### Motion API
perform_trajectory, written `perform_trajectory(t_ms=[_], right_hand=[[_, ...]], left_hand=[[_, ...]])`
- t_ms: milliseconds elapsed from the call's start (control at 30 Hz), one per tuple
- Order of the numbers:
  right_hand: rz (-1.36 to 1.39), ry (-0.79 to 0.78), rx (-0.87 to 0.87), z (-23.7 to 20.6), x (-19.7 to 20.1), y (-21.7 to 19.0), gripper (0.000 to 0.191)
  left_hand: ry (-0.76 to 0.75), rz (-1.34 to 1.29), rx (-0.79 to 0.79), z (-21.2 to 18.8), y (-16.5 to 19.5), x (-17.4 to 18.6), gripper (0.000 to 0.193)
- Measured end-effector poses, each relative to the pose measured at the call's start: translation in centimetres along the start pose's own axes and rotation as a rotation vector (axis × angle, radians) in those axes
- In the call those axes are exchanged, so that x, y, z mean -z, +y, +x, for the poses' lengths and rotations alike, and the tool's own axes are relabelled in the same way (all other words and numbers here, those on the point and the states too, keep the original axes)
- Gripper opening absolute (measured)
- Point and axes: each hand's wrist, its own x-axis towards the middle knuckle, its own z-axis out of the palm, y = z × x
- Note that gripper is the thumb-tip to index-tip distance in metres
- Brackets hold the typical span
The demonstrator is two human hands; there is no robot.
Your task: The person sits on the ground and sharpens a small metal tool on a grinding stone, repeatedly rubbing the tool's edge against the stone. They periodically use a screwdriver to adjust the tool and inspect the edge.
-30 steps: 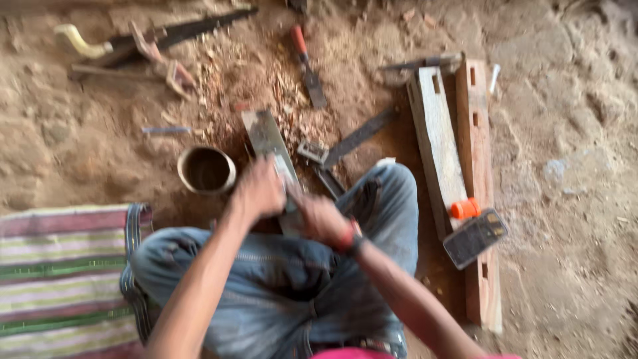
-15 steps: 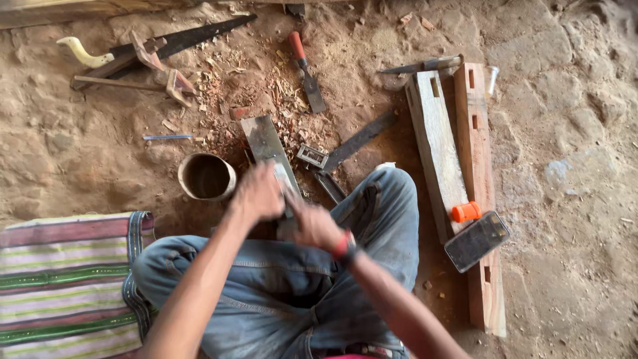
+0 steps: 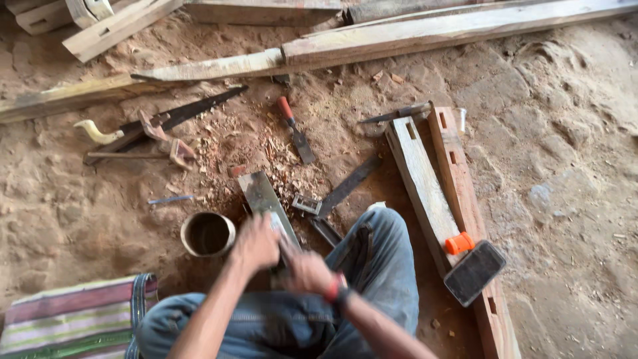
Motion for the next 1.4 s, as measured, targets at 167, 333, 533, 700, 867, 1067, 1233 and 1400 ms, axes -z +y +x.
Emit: perform_trajectory(t_ms=[167,333,533,700,867,1067,1233,1400], right_hand=[[-0.063,-0.064,-0.064,3.4,1.6,1.5,0.109],[0.094,0.023,-0.023,-6.3,-0.6,-1.7,0.112],[0.010,-0.027,-0.107,2.0,1.5,0.0,0.118],[0.053,-0.035,-0.083,1.5,1.6,0.8,0.110],[0.163,0.022,-0.034,-6.5,-2.0,-1.3,0.113],[0.074,-0.041,-0.060,3.9,1.8,1.2,0.111],[0.087,-0.137,-0.237,-1.3,1.9,-1.1,0.114],[0.147,0.027,-0.030,-4.7,0.8,-2.1,0.119]], left_hand=[[0.031,-0.161,0.191,0.9,-0.4,-0.4,0.040],[0.072,-0.033,-0.209,-3.4,3.0,-2.3,0.042],[-0.079,-0.013,0.040,1.0,-0.8,0.0,0.035],[0.081,-0.065,0.088,0.1,0.2,-1.0,0.039],[0.146,-0.064,-0.275,-3.7,2.9,-2.9,0.051],[0.020,-0.095,0.131,1.4,-1.0,0.0,0.040],[0.061,-0.116,0.059,-1.1,1.8,-1.0,0.024],[-0.010,-0.006,-0.181,-2.4,2.6,-2.1,0.045]])
